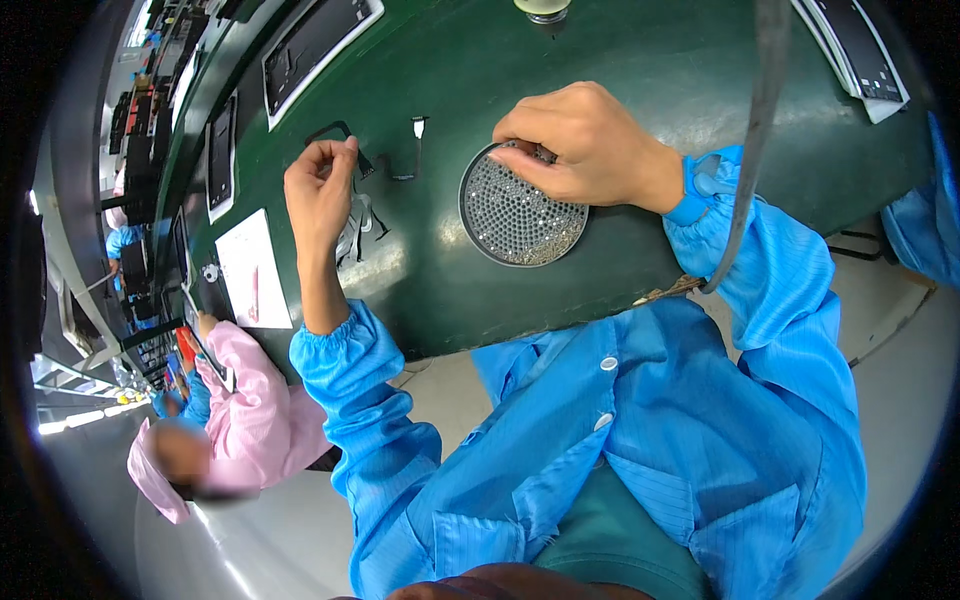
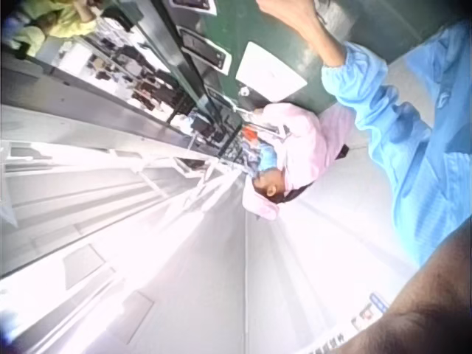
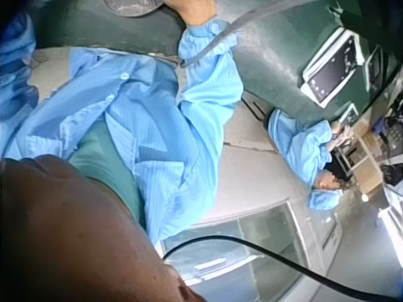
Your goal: Assembling electronic components onto a screen or tablet frame using an electric screwdriver at a factory workstation.
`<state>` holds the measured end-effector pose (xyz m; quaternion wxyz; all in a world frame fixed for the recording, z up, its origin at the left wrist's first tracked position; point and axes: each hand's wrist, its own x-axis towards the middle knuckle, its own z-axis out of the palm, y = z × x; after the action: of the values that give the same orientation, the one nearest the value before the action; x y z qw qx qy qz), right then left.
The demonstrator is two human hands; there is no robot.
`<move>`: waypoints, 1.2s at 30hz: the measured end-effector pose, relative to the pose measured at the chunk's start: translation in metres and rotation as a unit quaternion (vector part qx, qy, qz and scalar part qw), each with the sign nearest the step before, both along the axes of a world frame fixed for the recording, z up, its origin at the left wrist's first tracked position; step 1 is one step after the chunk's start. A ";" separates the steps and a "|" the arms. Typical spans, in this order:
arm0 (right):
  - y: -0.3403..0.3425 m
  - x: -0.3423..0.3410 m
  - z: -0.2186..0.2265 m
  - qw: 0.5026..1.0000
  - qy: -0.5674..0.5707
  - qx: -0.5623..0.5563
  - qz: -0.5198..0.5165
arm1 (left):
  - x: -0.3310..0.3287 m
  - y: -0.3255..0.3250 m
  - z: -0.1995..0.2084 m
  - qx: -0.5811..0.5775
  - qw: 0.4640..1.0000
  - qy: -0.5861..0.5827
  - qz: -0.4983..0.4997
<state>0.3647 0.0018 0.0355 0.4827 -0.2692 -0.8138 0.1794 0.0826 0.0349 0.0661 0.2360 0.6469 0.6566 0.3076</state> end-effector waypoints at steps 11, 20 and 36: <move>0.038 -0.022 -0.006 0.992 -0.046 -0.115 -0.019 | -0.067 -0.018 -0.017 -0.109 0.991 0.023 0.070; 0.072 -0.096 -0.041 0.949 -0.219 -0.216 -0.068 | -0.061 -0.044 -0.005 0.008 0.985 0.149 0.091; 0.009 0.050 0.005 0.788 0.236 -0.553 0.131 | 0.075 0.071 -0.008 0.149 0.967 0.128 -0.162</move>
<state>0.4148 0.0110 0.0401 0.4002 -0.3302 -0.4630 0.7186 0.1579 0.1057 0.0582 0.0975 0.8063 0.5148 0.2744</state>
